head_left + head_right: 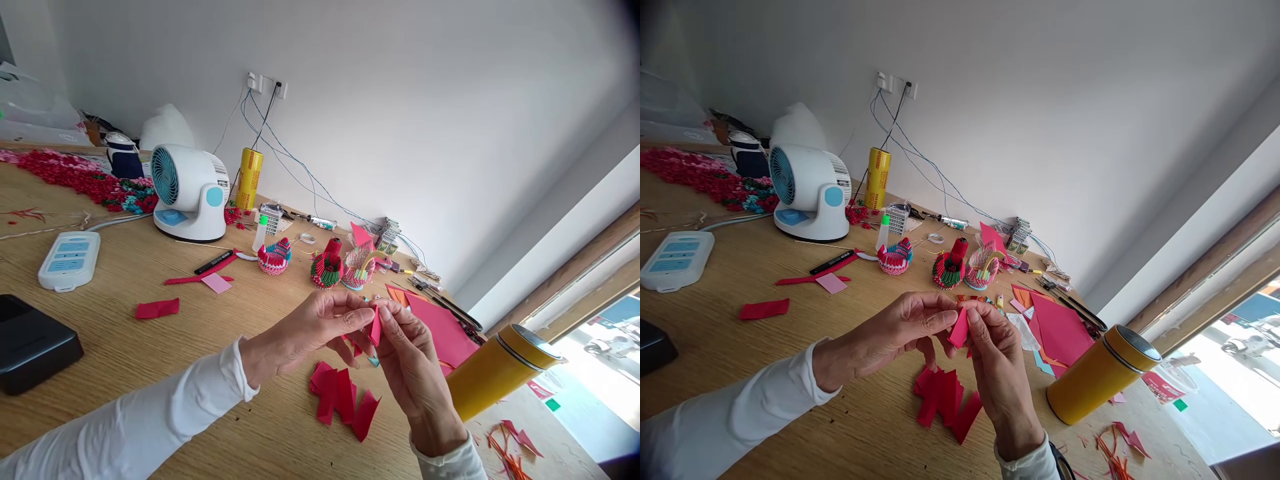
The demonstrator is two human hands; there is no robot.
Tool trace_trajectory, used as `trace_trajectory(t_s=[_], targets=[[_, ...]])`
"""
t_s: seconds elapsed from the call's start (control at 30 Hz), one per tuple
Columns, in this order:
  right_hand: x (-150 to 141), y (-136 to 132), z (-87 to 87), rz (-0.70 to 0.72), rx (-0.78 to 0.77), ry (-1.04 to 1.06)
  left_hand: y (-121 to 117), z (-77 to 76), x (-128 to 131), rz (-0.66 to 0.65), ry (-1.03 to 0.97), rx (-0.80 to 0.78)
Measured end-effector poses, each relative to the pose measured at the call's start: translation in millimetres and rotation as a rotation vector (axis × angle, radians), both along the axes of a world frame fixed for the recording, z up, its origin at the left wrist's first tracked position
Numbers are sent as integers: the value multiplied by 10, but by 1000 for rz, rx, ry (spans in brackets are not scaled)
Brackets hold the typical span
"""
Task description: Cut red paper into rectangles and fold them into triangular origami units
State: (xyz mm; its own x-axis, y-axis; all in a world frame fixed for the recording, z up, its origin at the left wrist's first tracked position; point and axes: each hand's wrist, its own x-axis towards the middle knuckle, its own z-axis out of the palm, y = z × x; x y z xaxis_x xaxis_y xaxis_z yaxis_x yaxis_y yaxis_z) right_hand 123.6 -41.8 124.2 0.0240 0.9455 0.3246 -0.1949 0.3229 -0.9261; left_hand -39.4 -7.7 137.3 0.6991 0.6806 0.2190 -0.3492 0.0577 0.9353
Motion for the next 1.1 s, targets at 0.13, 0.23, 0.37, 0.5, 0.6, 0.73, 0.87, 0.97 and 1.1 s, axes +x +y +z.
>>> trace_trajectory(t_s=[0.13, 0.23, 0.37, 0.5, 0.6, 0.73, 0.87, 0.97, 1.1], targets=[[-7, 11, -12, -13, -25, 22, -1, 6, 9, -2, 0, 13], [-20, 18, -13, 38, -57, 95, -14, 18, 13, 15, 13, 26], [-46, 18, -3, 52, -61, 108, -15, -12, 28, 78, 28, 55], [-71, 13, -8, -7, -24, 8, 14, -100, 60, 179, 47, 183], [-57, 16, -24, -24, -11, -60, 19, -142, 71, 256, 74, 255], [18, 10, -12, -80, 10, -156, 8, -143, 61, 353, 140, 322], [73, -37, 50, -193, 113, -332, 21, -136, 51, 479, 218, 484], [67, -75, 85, -277, 245, -492, 55, -144, 49, 540, 242, 636], [69, -98, 73, -392, 322, -606, 106, -146, 21, 606, 264, 773]])
